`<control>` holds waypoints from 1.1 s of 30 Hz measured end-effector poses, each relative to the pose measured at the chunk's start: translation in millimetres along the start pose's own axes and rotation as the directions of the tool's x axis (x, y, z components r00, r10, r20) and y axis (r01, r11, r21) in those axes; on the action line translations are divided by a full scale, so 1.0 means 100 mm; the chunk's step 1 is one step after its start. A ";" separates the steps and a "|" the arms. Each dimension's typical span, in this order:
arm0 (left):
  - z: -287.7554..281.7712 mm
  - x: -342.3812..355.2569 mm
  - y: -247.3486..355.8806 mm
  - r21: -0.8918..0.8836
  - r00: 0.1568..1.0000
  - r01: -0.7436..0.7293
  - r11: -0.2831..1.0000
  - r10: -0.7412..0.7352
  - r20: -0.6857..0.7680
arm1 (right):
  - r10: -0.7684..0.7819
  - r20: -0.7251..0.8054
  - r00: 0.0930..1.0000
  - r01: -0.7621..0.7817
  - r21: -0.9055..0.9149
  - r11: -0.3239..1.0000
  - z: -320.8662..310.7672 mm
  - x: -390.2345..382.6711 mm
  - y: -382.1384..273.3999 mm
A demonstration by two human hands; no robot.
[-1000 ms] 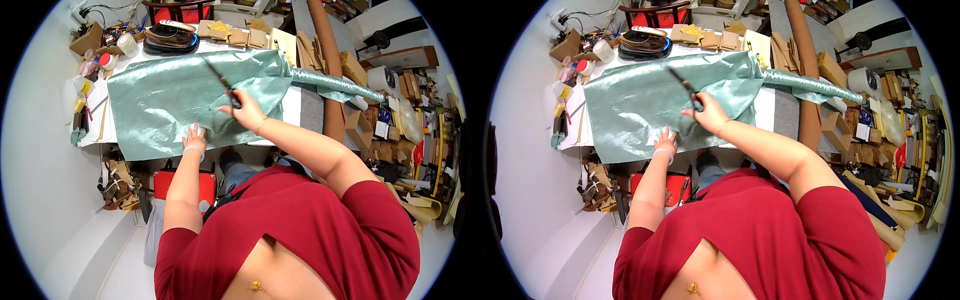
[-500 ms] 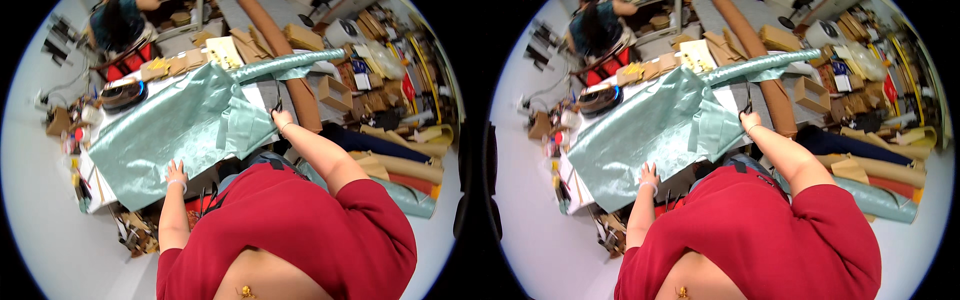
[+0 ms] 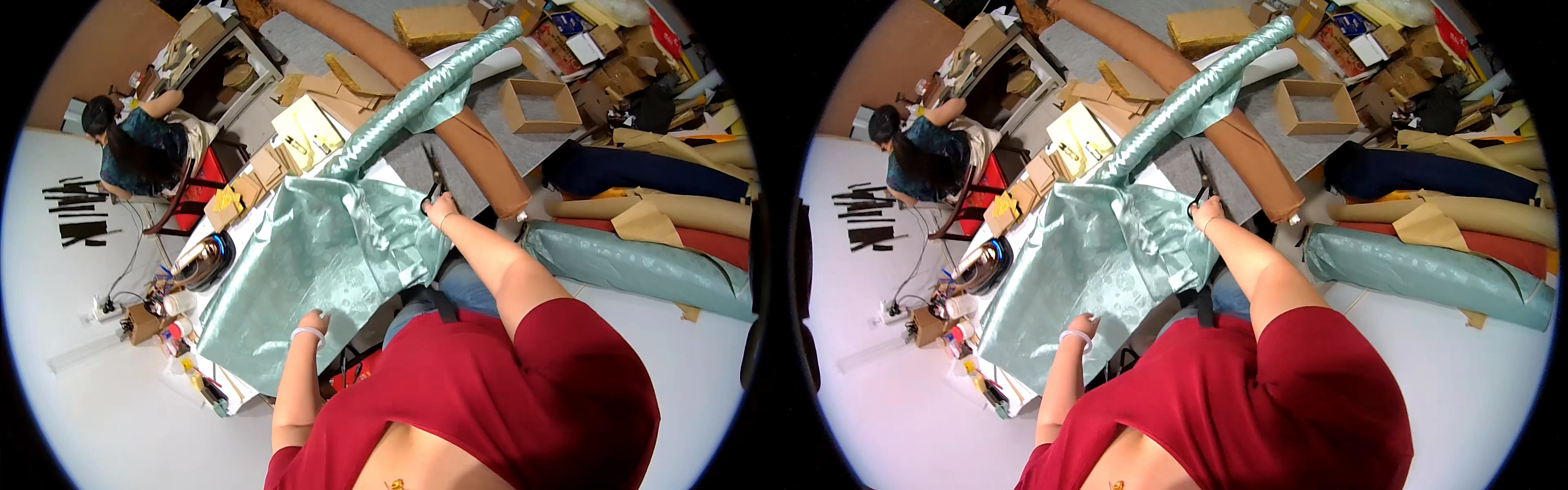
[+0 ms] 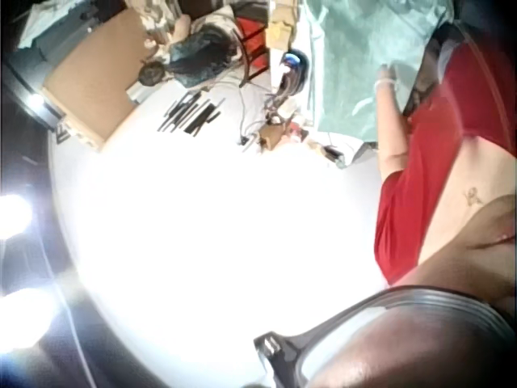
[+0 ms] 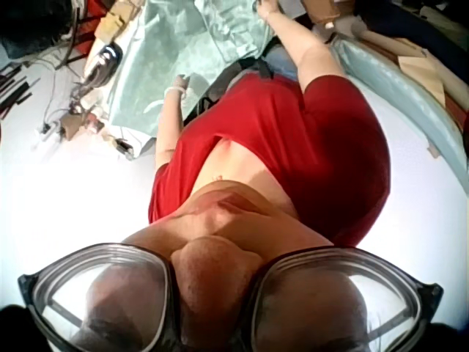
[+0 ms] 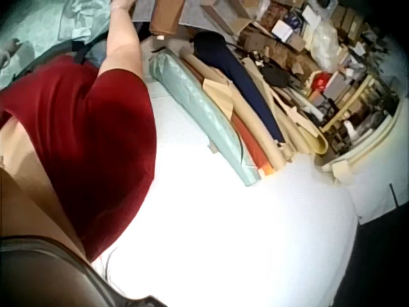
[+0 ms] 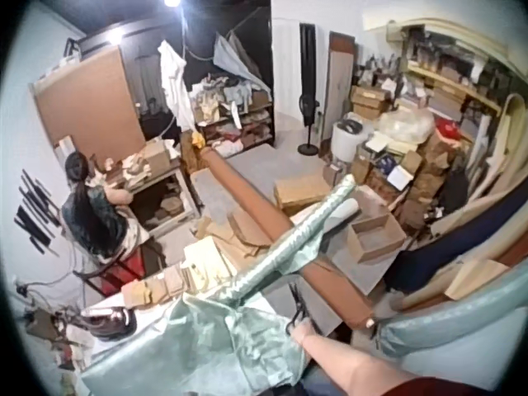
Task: The person unfolds a roll of light green patterned fabric on a white worktable, smooths it out, and uses scissors to cut a long strip along the length of the fabric. The cut piece is then folded and placed aside.
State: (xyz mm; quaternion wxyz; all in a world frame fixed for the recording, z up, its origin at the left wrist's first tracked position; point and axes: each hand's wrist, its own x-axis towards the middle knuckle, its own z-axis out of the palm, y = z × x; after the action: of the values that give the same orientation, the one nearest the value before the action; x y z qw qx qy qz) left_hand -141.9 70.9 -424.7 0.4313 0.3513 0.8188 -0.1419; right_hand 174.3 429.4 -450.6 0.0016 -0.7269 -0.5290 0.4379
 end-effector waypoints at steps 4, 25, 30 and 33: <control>-0.98 -0.20 1.45 -0.045 0.829 -0.374 0.926 0.312 -0.465 | -0.004 0.053 0.999 0.017 -0.250 0.968 0.15 0.22 -0.09; -2.88 1.14 5.14 0.173 0.476 -0.686 0.706 0.616 -0.628 | -0.464 -0.338 0.819 0.574 0.460 0.678 -2.31 1.61 -0.69; -3.52 0.22 5.39 0.104 0.395 -0.804 0.586 0.657 -0.642 | -0.439 -0.233 0.868 0.451 0.740 0.499 -2.39 1.83 -0.98; -3.88 -0.39 5.64 0.111 0.289 -0.870 0.481 0.679 -0.675 | -0.532 -0.158 0.832 0.370 0.872 0.321 -2.52 1.79 -1.45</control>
State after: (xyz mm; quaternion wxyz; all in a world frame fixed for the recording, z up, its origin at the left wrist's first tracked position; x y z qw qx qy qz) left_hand 31.3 662.8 -125.8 0.1815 0.6666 0.6416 0.3333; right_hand 233.9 746.8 -341.4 0.4536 -0.4051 -0.4066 0.6818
